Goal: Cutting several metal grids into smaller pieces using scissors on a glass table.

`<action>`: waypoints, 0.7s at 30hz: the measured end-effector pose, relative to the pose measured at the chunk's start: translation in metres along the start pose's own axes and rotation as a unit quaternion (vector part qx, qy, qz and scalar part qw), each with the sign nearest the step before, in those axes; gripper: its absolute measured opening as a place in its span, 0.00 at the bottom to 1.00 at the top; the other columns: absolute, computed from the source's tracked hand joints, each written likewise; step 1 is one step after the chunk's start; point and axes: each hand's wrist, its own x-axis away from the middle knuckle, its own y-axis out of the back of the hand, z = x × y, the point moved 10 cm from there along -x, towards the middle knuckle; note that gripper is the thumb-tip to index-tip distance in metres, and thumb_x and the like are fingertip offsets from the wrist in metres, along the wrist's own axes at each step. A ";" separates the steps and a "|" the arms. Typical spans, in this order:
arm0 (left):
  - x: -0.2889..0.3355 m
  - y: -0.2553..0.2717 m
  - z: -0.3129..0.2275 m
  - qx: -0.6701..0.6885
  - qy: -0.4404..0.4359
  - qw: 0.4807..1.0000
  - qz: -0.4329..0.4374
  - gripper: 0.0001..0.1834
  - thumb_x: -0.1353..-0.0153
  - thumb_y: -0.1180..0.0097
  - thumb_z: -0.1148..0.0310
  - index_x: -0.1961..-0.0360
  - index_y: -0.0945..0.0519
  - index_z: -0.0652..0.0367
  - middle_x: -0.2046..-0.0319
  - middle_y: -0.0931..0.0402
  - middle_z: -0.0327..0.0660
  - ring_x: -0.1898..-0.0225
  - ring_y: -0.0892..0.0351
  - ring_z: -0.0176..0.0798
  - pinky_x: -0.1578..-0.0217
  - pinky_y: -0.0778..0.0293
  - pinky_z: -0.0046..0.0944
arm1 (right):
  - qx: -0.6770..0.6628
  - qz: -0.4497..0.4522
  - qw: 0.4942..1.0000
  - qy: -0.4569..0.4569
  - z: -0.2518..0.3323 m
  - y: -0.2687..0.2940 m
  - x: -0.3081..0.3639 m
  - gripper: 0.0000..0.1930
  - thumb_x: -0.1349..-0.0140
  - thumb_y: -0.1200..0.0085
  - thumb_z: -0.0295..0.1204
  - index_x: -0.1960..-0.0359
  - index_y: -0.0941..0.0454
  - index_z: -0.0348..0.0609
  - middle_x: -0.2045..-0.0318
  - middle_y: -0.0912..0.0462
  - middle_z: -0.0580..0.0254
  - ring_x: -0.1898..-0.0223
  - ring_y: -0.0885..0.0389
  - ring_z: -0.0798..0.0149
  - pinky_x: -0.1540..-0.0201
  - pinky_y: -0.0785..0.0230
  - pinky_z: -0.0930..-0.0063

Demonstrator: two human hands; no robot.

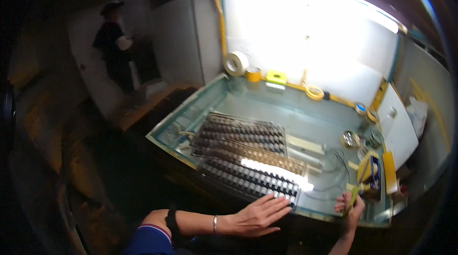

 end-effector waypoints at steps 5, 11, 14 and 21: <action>0.010 0.014 -0.039 0.071 -0.119 0.989 -0.054 0.18 0.50 0.43 0.66 0.59 0.26 0.64 0.57 0.27 0.48 0.54 0.28 0.45 0.53 0.32 0.41 | 0.008 0.014 1.000 -0.004 0.000 -0.019 -0.003 0.14 0.44 0.47 0.36 0.68 0.27 0.34 0.78 0.24 0.57 0.84 0.28 0.73 0.82 0.36 0.83; 0.046 -0.101 0.026 0.619 0.390 0.669 0.132 0.19 0.40 0.54 0.57 0.64 0.23 0.65 0.70 0.22 0.45 0.74 0.23 0.33 0.78 0.27 0.29 | -0.152 -0.013 0.988 0.034 0.024 -0.009 0.046 0.13 0.42 0.51 0.36 0.71 0.28 0.35 0.81 0.24 0.58 0.85 0.28 0.71 0.86 0.38 0.84; 0.040 -0.107 0.027 0.726 0.432 0.529 0.080 0.33 0.40 0.66 0.43 0.64 0.25 0.67 0.71 0.23 0.47 0.73 0.22 0.34 0.81 0.27 0.27 | -0.170 0.056 0.984 0.004 0.031 -0.023 0.080 0.17 0.43 0.49 0.40 0.71 0.29 0.34 0.81 0.24 0.56 0.85 0.27 0.70 0.86 0.37 0.83; 0.029 -0.096 0.039 0.689 0.507 0.517 -0.040 0.23 0.40 0.56 0.54 0.62 0.26 0.67 0.70 0.24 0.44 0.76 0.24 0.32 0.79 0.28 0.27 | -0.191 0.154 0.966 -0.083 -0.001 -0.052 0.135 0.30 0.50 0.45 0.52 0.61 0.30 0.33 0.70 0.22 0.54 0.76 0.26 0.74 0.76 0.36 0.87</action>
